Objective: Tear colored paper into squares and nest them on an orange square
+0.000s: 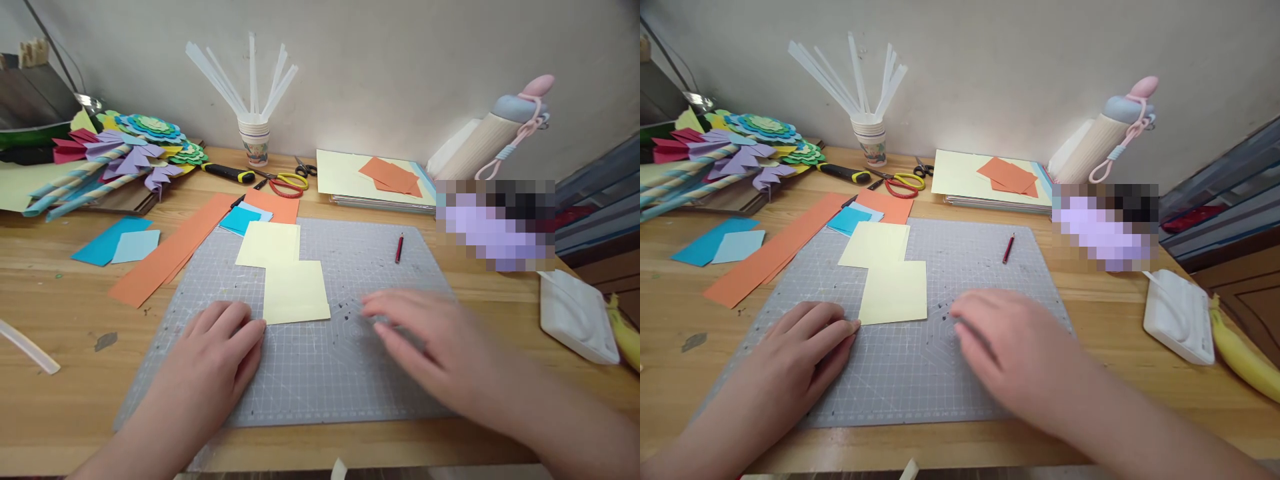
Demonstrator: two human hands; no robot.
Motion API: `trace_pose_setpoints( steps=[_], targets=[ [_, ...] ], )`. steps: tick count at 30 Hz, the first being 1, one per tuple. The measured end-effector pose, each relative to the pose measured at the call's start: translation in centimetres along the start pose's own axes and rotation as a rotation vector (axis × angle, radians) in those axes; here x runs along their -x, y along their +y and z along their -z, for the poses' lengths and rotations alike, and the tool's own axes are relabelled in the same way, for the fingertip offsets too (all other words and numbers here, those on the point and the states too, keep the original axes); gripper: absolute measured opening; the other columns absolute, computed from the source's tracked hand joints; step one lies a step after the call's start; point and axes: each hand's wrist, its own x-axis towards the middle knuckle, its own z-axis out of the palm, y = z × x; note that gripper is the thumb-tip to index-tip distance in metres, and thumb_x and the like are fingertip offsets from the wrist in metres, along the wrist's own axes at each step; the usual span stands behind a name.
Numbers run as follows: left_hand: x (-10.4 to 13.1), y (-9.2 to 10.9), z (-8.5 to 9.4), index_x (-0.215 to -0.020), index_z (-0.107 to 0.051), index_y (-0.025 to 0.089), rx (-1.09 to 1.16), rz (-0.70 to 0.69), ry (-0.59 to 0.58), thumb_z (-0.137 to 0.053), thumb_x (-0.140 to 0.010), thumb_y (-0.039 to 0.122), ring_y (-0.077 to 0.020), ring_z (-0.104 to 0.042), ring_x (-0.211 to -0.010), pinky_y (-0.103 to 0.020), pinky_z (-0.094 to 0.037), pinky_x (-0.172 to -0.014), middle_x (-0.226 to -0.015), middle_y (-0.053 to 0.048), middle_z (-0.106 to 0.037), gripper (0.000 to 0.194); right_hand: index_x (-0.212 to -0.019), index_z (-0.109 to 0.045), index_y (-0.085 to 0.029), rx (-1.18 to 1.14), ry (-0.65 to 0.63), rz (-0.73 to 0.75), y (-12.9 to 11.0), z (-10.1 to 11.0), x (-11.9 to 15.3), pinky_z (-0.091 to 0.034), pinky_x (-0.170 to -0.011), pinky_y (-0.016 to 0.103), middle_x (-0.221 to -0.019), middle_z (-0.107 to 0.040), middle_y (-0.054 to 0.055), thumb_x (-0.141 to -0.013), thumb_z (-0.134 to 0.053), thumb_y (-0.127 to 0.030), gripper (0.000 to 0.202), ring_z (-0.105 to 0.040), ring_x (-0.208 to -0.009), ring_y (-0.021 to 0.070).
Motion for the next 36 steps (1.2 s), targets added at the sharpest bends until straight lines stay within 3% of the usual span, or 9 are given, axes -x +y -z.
trace_pose_setpoints(
  steps=[5, 12, 18, 22, 24, 26, 30, 33, 36],
  targets=[
    [0.2, 0.0, 0.1, -0.088, -0.060, 0.021, 0.007, 0.007, -0.013, -0.044, -0.093, 0.023, -0.0236, -0.049, -0.087, -0.040, -0.045, -0.073, -0.089, -0.005, -0.055, 0.017, -0.122, -0.059, -0.019, -0.011, 0.038, 0.209, -3.3, -3.3, -1.9, -0.042, -0.090, 0.043, -0.127, -0.062, 0.008, -0.096, -0.041, -0.019, 0.032, -0.056, -0.108, 0.0242],
    [-0.6, 0.1, 0.3, -0.104, -0.053, 0.022, 0.057, 0.049, 0.010, -0.047, -0.091, 0.025, -0.0248, -0.053, -0.100, -0.043, -0.044, -0.084, -0.107, -0.006, -0.058, 0.015, -0.121, -0.059, -0.017, -0.004, 0.040, 0.243, -2.5, -5.3, -2.7, -0.042, -0.090, 0.044, -0.122, -0.062, 0.009, -0.097, -0.042, -0.017, 0.029, -0.055, -0.105, 0.0242],
    [-3.1, 0.3, 1.2, -0.100, -0.059, 0.023, 0.064, 0.013, -0.211, -0.046, -0.090, 0.023, -0.0238, -0.055, -0.096, -0.043, -0.046, -0.084, -0.104, -0.004, -0.059, 0.016, -0.099, -0.064, -0.016, 0.023, 0.081, 0.258, -1.6, -5.8, -4.0, -0.045, -0.077, 0.036, -0.100, -0.063, 0.011, -0.094, -0.047, -0.015, 0.018, -0.056, -0.092, 0.0219],
    [-5.2, 0.6, 1.9, -0.091, -0.062, 0.021, 0.111, -0.051, -0.219, -0.052, -0.085, 0.021, -0.0239, -0.056, -0.097, -0.044, -0.043, -0.089, -0.097, -0.004, -0.061, 0.012, -0.084, -0.065, -0.015, 0.117, 0.103, 0.378, -1.4, -5.5, -4.5, -0.041, -0.071, 0.036, -0.082, -0.063, 0.009, -0.092, -0.043, -0.011, 0.024, -0.055, -0.079, 0.0209],
    [-6.2, 0.6, 2.6, -0.085, -0.063, 0.022, 0.227, -0.003, -0.183, -0.053, -0.084, 0.023, -0.0213, -0.058, -0.090, -0.040, -0.044, -0.085, -0.091, -0.001, -0.064, 0.011, -0.080, -0.064, -0.017, -0.056, 0.139, 0.287, -1.6, -4.4, -4.7, -0.040, -0.070, 0.033, -0.078, -0.063, 0.006, -0.091, -0.045, -0.014, 0.022, -0.055, -0.075, 0.0185],
    [-6.9, 0.6, 3.5, -0.081, -0.064, 0.023, 0.431, 0.180, -0.206, -0.055, -0.083, 0.034, -0.0177, -0.058, -0.074, -0.032, -0.045, -0.069, -0.077, 0.001, -0.063, 0.015, -0.075, -0.061, -0.019, -0.356, 0.138, 0.072, -1.9, -2.8, -5.0, -0.040, -0.065, 0.029, -0.072, -0.061, 0.002, -0.088, -0.048, -0.016, 0.018, -0.054, -0.069, 0.0148],
    [-7.7, 0.8, 4.8, -0.079, -0.061, 0.022, 0.965, 0.554, -0.419, -0.062, -0.074, 0.053, -0.0146, -0.057, -0.058, -0.024, -0.040, -0.051, -0.066, 0.002, -0.063, 0.031, -0.074, -0.058, -0.020, -0.859, 0.033, -0.259, -2.4, -0.2, -5.7, -0.040, -0.057, 0.024, -0.069, -0.058, -0.002, -0.085, -0.050, -0.027, 0.016, -0.052, -0.064, 0.0124],
    [-7.8, 1.1, 4.4, -0.080, -0.060, 0.021, 1.078, 0.587, -0.491, -0.064, -0.072, 0.052, -0.0152, -0.059, -0.062, -0.024, -0.040, -0.052, -0.071, 0.001, -0.065, 0.032, -0.080, -0.060, -0.019, -0.990, 0.008, -0.295, -2.6, -0.5, -6.0, -0.044, -0.061, 0.025, -0.077, -0.062, 0.000, -0.083, -0.055, -0.030, 0.013, -0.055, -0.070, 0.0132],
    [-7.5, 1.4, 3.3, -0.076, -0.062, 0.020, 0.930, 0.487, -0.449, -0.061, -0.075, 0.048, -0.0113, -0.049, -0.056, -0.022, -0.033, -0.049, -0.063, 0.004, -0.056, 0.028, -0.075, -0.059, -0.019, -0.918, -0.029, -0.271, -2.7, -1.9, -6.0, -0.043, -0.062, 0.025, -0.072, -0.062, -0.001, -0.080, -0.057, -0.025, 0.008, -0.055, -0.068, 0.0126]
  ],
)
